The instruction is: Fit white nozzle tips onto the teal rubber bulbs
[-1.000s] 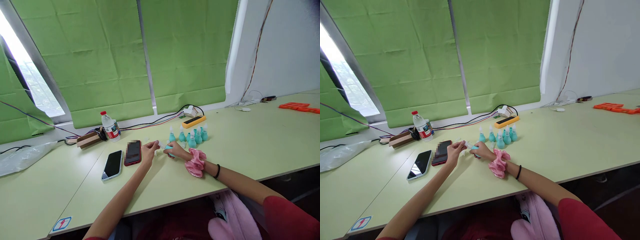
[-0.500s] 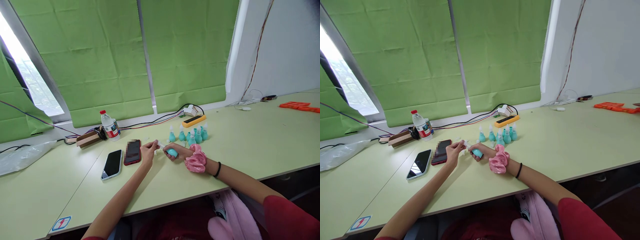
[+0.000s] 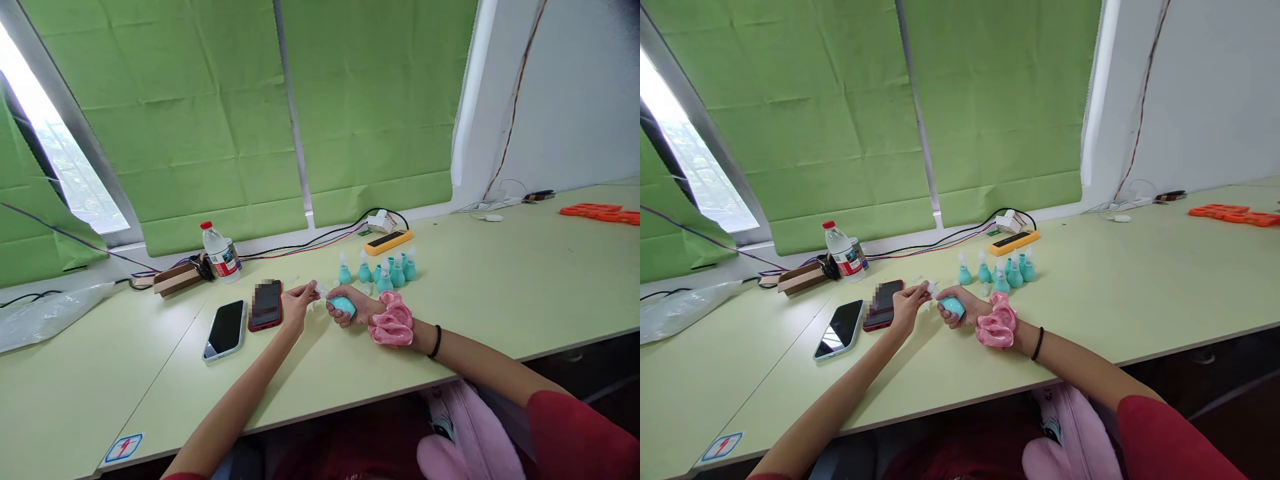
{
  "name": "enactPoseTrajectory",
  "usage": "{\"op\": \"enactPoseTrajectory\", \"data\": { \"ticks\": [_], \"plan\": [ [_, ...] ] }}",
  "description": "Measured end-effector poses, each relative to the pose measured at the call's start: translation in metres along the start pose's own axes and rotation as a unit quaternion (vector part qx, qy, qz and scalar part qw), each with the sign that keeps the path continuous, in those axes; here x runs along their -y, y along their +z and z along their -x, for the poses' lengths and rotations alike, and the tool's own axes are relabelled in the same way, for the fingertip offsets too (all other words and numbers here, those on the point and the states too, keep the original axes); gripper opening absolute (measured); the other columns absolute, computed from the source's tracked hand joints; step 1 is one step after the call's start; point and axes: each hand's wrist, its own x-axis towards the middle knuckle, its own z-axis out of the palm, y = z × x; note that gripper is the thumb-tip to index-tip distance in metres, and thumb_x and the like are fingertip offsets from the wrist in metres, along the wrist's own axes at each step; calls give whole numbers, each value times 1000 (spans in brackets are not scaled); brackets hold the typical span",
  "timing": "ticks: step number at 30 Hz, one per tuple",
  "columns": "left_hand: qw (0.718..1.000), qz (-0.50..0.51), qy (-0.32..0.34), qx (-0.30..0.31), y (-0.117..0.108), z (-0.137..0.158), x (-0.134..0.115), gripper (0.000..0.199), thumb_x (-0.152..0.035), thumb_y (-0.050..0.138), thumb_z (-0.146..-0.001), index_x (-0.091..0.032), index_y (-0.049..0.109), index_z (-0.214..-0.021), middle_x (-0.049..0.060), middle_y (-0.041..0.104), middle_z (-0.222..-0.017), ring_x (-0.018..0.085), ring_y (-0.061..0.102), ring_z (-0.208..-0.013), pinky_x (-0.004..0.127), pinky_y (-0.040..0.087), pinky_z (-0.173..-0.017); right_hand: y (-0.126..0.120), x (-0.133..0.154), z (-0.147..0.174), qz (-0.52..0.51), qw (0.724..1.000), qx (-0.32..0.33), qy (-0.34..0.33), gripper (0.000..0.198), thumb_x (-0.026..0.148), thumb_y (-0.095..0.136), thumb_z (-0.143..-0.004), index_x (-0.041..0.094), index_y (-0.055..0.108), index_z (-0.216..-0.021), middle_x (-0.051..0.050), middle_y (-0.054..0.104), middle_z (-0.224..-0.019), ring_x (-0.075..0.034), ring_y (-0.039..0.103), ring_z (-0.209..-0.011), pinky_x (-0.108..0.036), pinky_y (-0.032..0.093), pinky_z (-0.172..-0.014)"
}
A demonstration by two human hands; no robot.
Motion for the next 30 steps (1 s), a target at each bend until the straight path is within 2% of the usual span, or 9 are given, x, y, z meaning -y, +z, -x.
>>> {"op": "enactPoseTrajectory", "data": {
  "ticks": [4,7,12,19,22,24,27,30],
  "plan": [
    [1000,-20,8,-7,0,0,0,28,-37,66,-55,-9,65,-59,5,61,-54,14,56,-50,28,48,-57,2,-1,-2,43,997,-57,-15,21,31,46,-70,14,40,-59,3,42,-42,-4,34,-33,-13,25,-29],
    [999,-35,17,-6,0,2,0,28,-37,65,-56,-9,64,-56,5,60,-52,14,56,-49,27,47,-55,3,0,-2,53,996,-67,-28,21,30,48,-68,14,39,-57,4,42,-43,-4,34,-33,-14,25,-29],
    [998,-35,58,18,0,4,0,27,-37,63,-60,-10,64,-57,4,60,-54,12,55,-50,25,47,-55,7,6,2,69,997,-30,-17,23,29,44,-70,15,37,-54,3,41,-41,-5,33,-32,-16,23,-28],
    [996,-38,69,53,3,6,-3,31,-40,59,-63,-10,64,-62,5,59,-59,12,53,-52,25,47,-55,4,10,8,43,999,12,28,21,27,38,-73,16,34,-56,4,37,-40,-5,29,-31,-15,24,-29],
    [992,-58,79,77,8,10,-4,31,-39,57,-64,-12,58,-50,0,53,-52,9,48,-49,21,41,-50,9,4,0,49,994,63,70,22,29,34,-73,16,36,-56,3,37,-39,-6,29,-30,-16,22,-28],
    [991,-82,85,68,13,12,-4,39,-38,56,-64,-13,46,-37,-3,41,-40,6,39,-42,18,33,-42,16,1,-5,52,992,91,70,24,32,32,-73,15,37,-56,2,39,-39,-6,29,-29,-16,22,-27],
    [993,-84,62,52,17,12,-2,42,-37,55,-65,-14,37,-35,-5,30,-35,4,30,-37,18,28,-39,25,2,-6,51,993,104,38,26,34,34,-73,15,37,-56,2,40,-39,-6,30,-29,-17,24,-28],
    [999,-16,11,43,16,9,-3,34,-35,51,-66,-13,42,-42,-4,40,-41,6,39,-42,17,33,-42,25,8,0,64,991,108,35,26,35,38,-73,15,39,-57,2,42,-40,-6,33,-30,-16,25,-29]
  ]
}}
